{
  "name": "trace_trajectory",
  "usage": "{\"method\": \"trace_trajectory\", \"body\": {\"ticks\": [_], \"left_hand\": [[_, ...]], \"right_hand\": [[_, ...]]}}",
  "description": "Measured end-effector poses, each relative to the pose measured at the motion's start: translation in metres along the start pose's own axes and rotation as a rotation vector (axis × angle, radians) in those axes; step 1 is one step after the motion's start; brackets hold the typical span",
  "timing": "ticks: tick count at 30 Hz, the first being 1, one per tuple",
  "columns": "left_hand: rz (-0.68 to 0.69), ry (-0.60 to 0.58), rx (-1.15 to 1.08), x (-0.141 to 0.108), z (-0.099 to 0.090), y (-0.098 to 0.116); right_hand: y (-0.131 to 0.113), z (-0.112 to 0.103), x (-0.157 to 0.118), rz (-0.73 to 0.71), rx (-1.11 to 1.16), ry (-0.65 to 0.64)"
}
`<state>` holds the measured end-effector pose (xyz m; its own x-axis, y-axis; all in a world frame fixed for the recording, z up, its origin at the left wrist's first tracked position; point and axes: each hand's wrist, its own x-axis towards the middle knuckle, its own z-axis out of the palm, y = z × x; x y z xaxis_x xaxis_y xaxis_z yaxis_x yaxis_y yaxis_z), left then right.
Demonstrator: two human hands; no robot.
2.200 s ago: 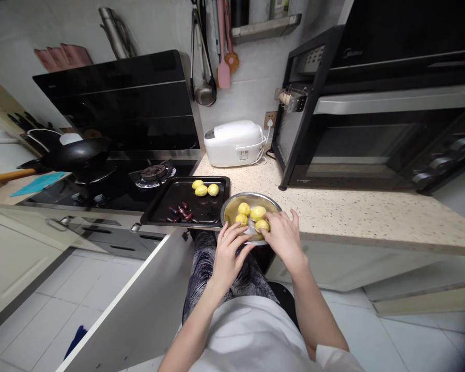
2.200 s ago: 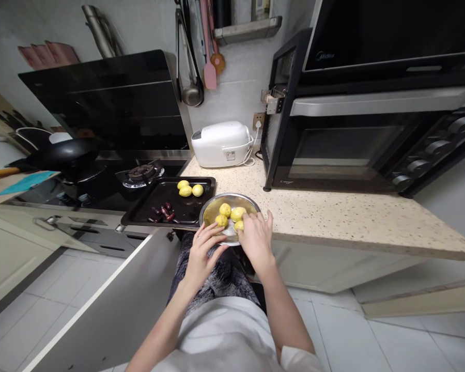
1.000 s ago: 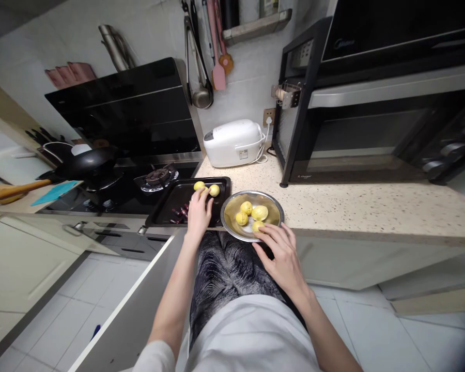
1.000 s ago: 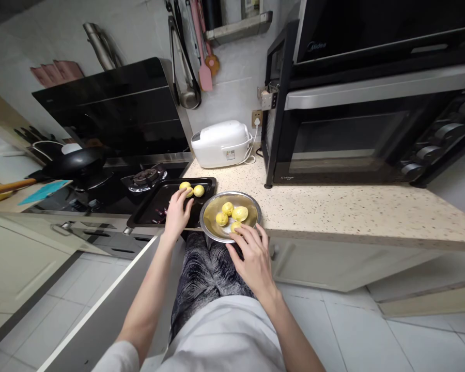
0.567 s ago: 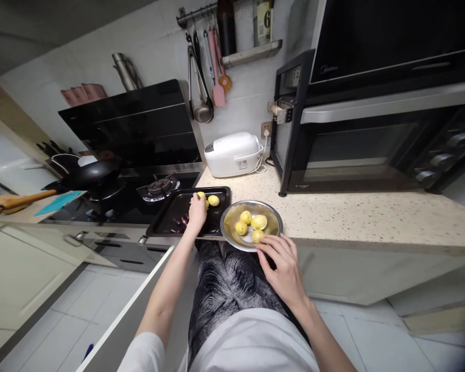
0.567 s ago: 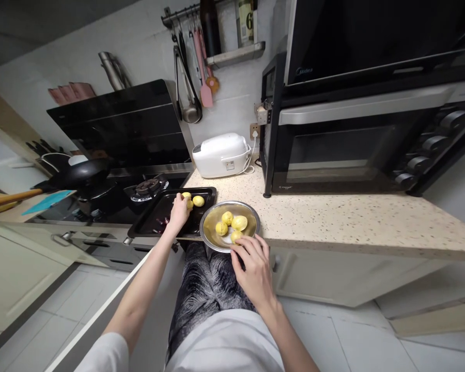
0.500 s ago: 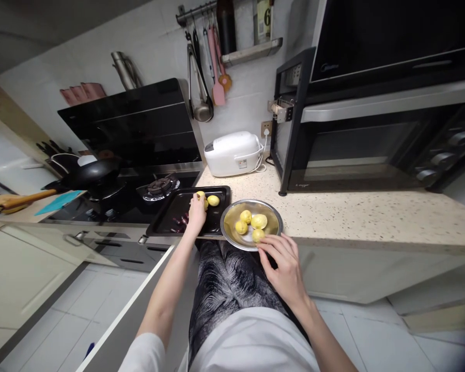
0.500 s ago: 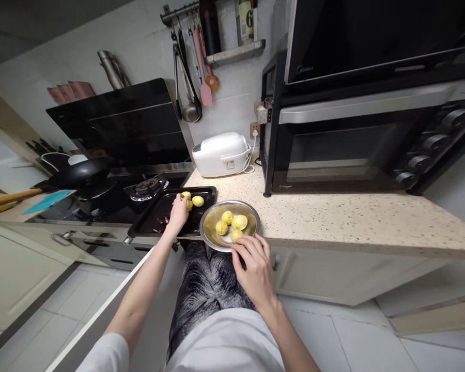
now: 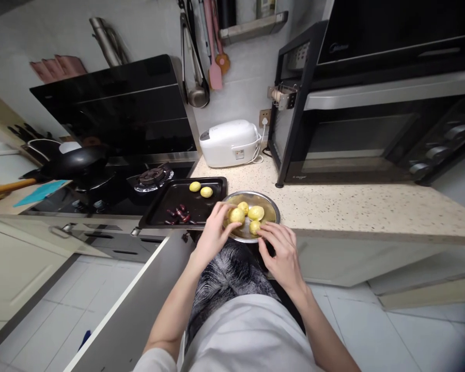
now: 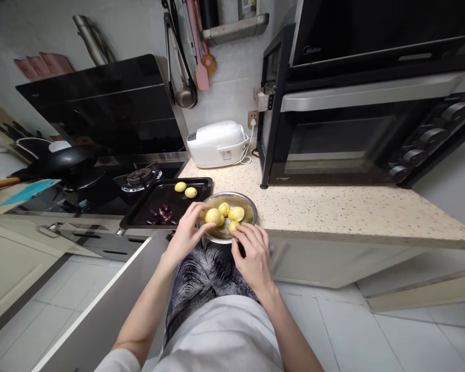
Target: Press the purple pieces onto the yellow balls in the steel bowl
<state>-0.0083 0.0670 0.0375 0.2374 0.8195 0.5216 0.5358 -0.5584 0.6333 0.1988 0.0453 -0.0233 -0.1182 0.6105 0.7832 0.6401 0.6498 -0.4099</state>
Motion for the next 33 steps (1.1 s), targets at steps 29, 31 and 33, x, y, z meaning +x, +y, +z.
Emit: {"method": "trace_trajectory", "body": {"ticks": [29, 31, 33], "left_hand": [[-0.018, -0.31, 0.122, 0.006, 0.005, -0.015], [-0.011, -0.316, 0.138, 0.005, 0.003, -0.014], [0.009, -0.316, 0.144, 0.004, 0.002, -0.015]], "right_hand": [[0.018, 0.01, -0.003, -0.059, -0.154, -0.237], [0.019, 0.012, -0.004, -0.053, -0.163, -0.219], [0.018, 0.014, -0.003, -0.044, -0.165, -0.205]]}}
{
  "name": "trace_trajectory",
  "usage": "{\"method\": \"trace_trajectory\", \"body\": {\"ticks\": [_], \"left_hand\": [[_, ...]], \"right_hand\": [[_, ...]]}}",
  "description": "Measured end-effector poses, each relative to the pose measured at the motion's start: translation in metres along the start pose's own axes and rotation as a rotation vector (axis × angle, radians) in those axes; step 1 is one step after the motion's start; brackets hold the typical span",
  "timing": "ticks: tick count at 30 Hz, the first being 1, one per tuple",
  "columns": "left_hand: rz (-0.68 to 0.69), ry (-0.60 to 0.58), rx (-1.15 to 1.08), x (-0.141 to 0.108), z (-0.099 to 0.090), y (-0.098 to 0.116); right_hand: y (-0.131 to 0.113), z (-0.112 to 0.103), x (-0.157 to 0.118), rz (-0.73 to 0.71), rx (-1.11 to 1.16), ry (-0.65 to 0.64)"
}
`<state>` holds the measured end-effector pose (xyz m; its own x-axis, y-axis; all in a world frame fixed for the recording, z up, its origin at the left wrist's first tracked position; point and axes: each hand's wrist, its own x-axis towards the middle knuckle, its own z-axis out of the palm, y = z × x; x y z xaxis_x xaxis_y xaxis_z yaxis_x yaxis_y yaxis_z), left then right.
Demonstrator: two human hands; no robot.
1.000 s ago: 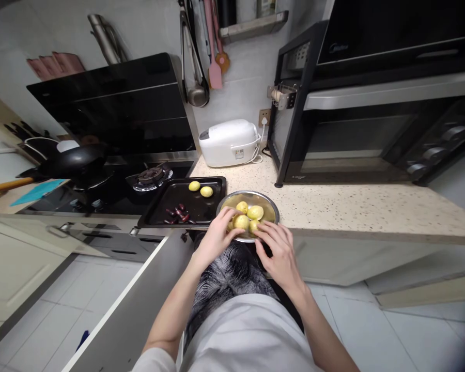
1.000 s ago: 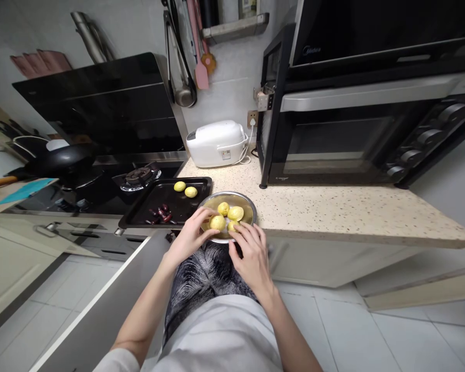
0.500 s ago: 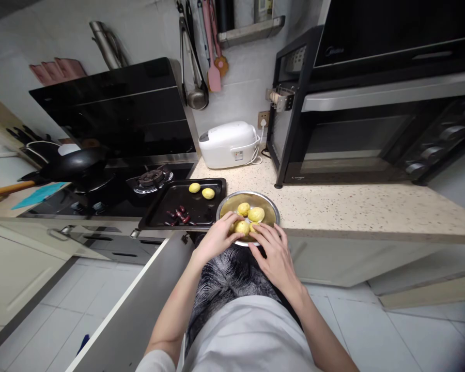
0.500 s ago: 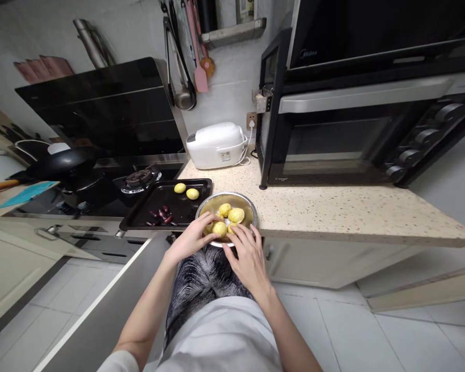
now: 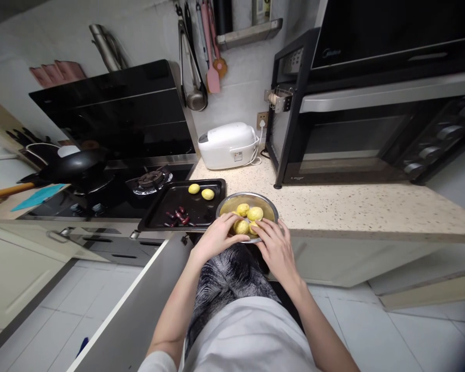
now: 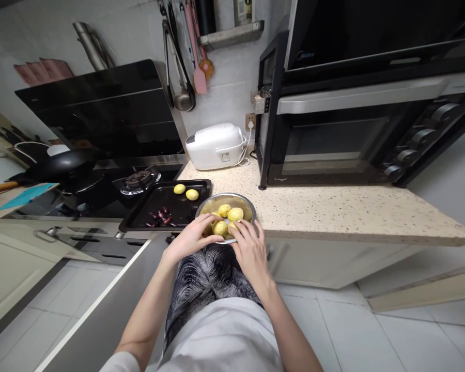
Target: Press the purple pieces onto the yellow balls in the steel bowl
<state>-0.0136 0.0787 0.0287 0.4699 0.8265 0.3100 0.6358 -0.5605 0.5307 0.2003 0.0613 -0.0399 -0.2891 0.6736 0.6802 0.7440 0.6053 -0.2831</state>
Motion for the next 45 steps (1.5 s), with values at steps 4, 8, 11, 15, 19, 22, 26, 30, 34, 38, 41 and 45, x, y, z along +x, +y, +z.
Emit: {"method": "trace_trajectory", "body": {"ticks": [4, 8, 11, 15, 19, 22, 26, 30, 34, 38, 41, 45], "left_hand": [[0.067, 0.016, 0.02, 0.001, 0.001, -0.007], [0.062, 0.04, 0.1, 0.007, 0.006, -0.015], [0.033, 0.088, 0.188, 0.009, 0.01, -0.02], [0.033, 0.128, 0.237, 0.007, 0.017, -0.025], [0.027, 0.175, 0.225, 0.0, 0.027, -0.025], [0.004, 0.19, 0.192, -0.006, 0.029, -0.024], [0.063, 0.118, 0.082, -0.014, 0.012, -0.022], [0.094, 0.103, 0.004, -0.008, -0.015, -0.027], [-0.021, 0.29, 0.102, 0.021, -0.031, -0.064], [-0.16, 0.28, 0.215, 0.051, -0.037, -0.116], [-0.226, 0.148, 0.268, 0.064, -0.037, -0.14], [-0.245, 0.15, 0.284, 0.07, -0.033, -0.148]], "right_hand": [[-0.002, 0.006, 0.004, 0.036, 0.009, 0.028], [0.001, 0.012, 0.009, 0.06, 0.012, 0.05], [0.006, 0.014, 0.012, 0.072, 0.005, 0.059], [0.007, 0.012, 0.012, 0.054, -0.004, 0.033], [0.004, 0.01, 0.013, 0.02, -0.003, -0.007], [0.0, 0.009, 0.015, -0.014, 0.022, -0.035], [-0.003, 0.009, 0.019, -0.045, 0.072, -0.061], [-0.006, 0.01, 0.022, -0.084, 0.102, -0.056], [-0.01, 0.011, 0.023, -0.095, 0.146, -0.072], [-0.011, 0.01, 0.022, -0.091, 0.149, -0.106], [-0.01, 0.009, 0.023, -0.095, 0.131, -0.119], [-0.008, 0.008, 0.024, -0.087, 0.136, -0.126]]}}
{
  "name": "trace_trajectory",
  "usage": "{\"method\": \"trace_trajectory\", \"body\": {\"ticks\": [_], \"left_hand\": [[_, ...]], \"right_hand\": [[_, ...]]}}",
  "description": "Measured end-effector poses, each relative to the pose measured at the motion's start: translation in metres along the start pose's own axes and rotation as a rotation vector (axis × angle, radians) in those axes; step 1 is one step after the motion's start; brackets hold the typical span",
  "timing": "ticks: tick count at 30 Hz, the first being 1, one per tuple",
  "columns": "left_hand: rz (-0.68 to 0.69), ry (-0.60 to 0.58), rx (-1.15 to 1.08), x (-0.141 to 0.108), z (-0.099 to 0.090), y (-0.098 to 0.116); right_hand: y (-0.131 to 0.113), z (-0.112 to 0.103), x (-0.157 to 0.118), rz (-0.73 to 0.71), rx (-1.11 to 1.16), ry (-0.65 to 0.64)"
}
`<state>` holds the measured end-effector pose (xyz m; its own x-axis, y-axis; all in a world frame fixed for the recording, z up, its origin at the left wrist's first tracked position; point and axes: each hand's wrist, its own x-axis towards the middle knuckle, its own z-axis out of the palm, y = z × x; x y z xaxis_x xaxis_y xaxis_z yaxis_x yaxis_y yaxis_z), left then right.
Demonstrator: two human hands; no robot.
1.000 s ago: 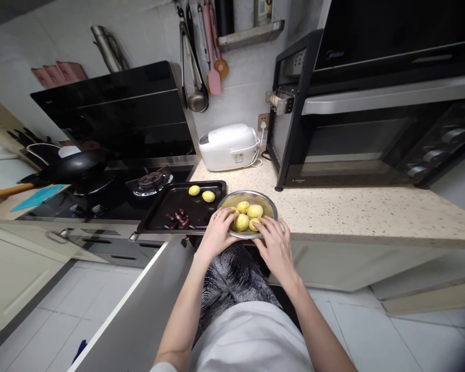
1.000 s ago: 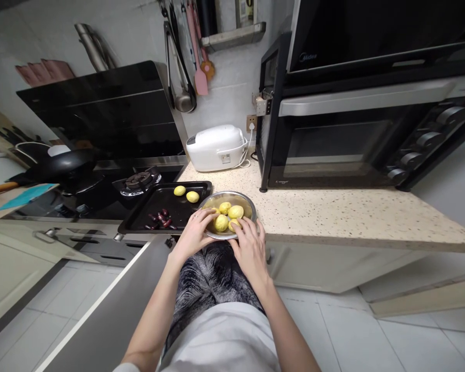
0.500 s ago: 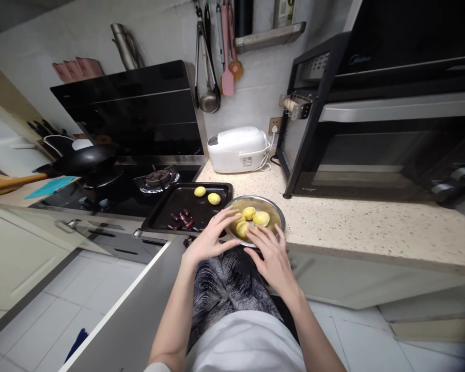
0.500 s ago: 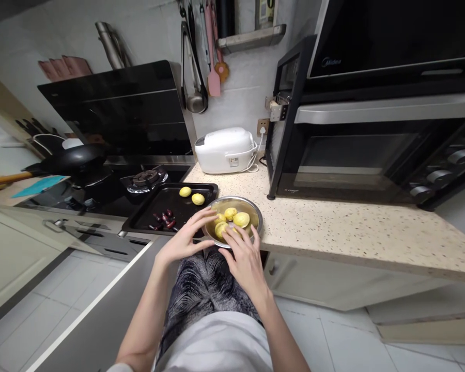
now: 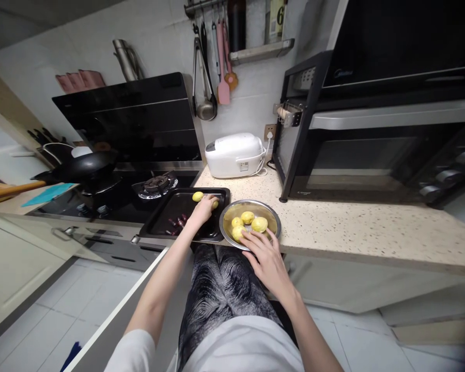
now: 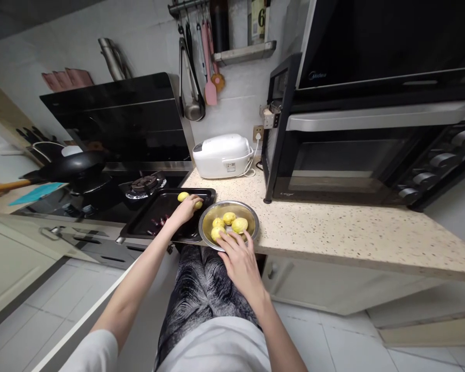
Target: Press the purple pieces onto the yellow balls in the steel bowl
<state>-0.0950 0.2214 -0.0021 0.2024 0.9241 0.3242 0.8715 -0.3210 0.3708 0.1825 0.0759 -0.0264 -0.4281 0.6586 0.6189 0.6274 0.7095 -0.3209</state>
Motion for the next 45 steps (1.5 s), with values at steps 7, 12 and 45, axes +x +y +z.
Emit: {"method": "trace_trajectory", "body": {"ticks": [7, 12, 45], "left_hand": [[-0.019, 0.163, -0.071, -0.013, -0.009, 0.025], [0.156, 0.242, -0.512, -0.041, -0.01, 0.083], [0.279, 0.084, -0.432, -0.079, 0.014, 0.13]], "right_hand": [[0.001, 0.0, -0.001, 0.003, -0.012, -0.023], [0.0, 0.001, -0.001, 0.015, -0.004, -0.031], [0.012, -0.025, 0.008, 0.042, -0.141, -0.138]]}}
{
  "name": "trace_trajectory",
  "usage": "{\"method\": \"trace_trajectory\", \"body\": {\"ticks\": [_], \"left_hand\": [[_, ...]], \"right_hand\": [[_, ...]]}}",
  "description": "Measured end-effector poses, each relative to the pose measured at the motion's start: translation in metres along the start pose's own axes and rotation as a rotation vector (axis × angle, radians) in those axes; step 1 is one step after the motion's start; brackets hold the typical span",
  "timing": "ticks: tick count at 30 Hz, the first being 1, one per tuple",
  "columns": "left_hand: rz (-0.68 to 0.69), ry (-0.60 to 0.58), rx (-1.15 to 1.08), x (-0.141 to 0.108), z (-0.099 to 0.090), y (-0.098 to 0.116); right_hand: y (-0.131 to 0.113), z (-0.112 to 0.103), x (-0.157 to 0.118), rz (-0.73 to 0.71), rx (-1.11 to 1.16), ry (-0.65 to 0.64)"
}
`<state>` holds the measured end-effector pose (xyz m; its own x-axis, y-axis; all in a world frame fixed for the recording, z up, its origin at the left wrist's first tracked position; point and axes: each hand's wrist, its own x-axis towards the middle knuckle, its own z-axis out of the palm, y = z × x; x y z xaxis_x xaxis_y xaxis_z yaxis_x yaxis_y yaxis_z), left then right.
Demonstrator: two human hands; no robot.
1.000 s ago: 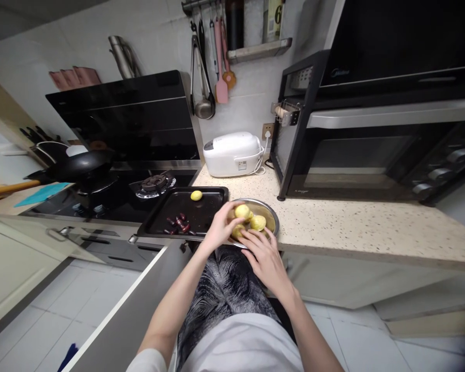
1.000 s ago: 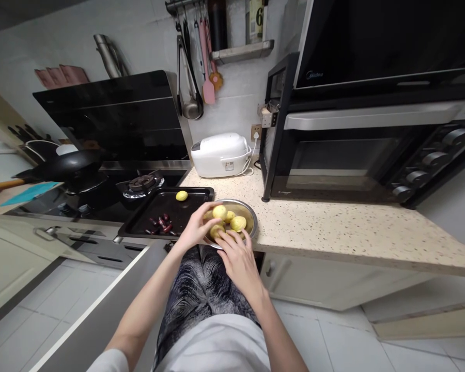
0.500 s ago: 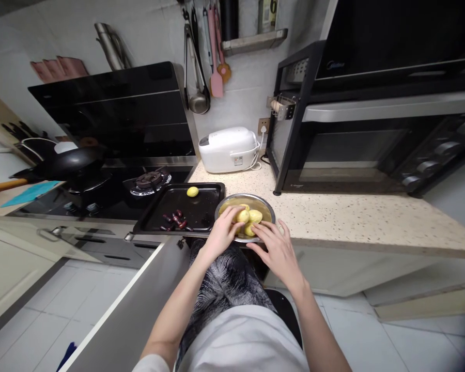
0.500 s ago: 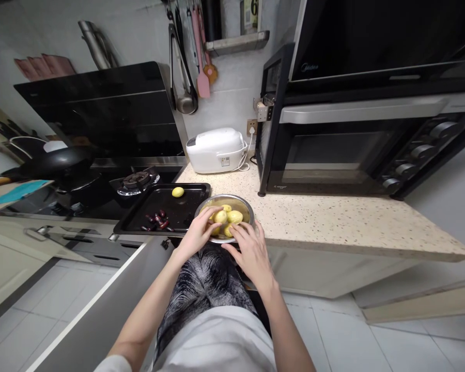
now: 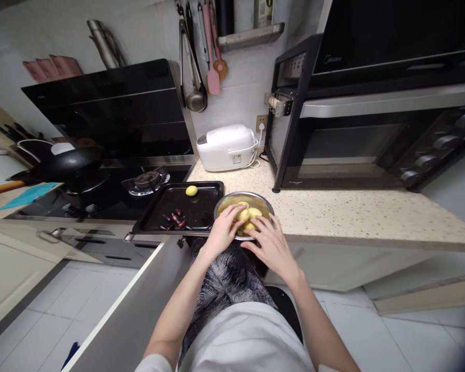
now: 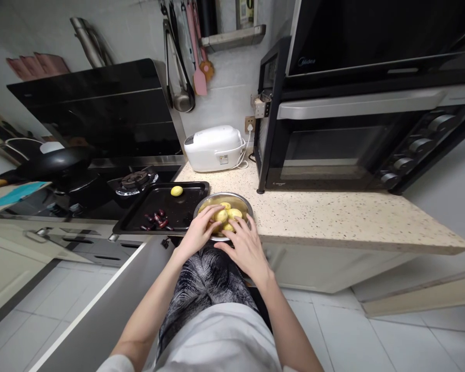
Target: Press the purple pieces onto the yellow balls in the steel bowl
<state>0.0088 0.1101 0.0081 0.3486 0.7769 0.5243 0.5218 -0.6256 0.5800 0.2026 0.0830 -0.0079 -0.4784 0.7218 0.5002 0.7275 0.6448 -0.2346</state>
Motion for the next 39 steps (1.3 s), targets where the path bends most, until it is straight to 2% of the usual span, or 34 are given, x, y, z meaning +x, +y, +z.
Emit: {"method": "trace_trajectory", "body": {"ticks": [7, 13, 17, 22, 27, 30, 35, 39], "left_hand": [[-0.022, -0.055, 0.002, 0.0, -0.003, -0.001], [-0.034, -0.129, 0.059, 0.001, -0.005, -0.001], [-0.02, -0.179, 0.104, 0.002, -0.006, 0.001], [-0.015, -0.166, 0.137, 0.002, -0.004, 0.001], [-0.05, -0.179, 0.151, 0.002, -0.006, 0.001], [-0.071, -0.177, 0.114, 0.002, -0.008, 0.002], [-0.059, -0.112, -0.011, 0.003, -0.007, 0.0], [-0.072, -0.122, -0.009, 0.004, -0.006, -0.003]], "right_hand": [[0.006, -0.006, 0.002, 0.071, -0.082, 0.012], [0.016, -0.018, 0.002, 0.093, -0.011, 0.036], [0.024, -0.017, 0.011, 0.116, 0.025, 0.048], [0.03, -0.007, 0.029, 0.235, -0.052, 0.059], [0.026, -0.002, 0.048, 0.29, -0.201, -0.099], [0.023, -0.002, 0.055, 0.307, -0.229, -0.147], [0.026, -0.001, 0.054, 0.274, -0.186, -0.087], [0.032, -0.001, 0.053, 0.258, -0.176, -0.064]]}}
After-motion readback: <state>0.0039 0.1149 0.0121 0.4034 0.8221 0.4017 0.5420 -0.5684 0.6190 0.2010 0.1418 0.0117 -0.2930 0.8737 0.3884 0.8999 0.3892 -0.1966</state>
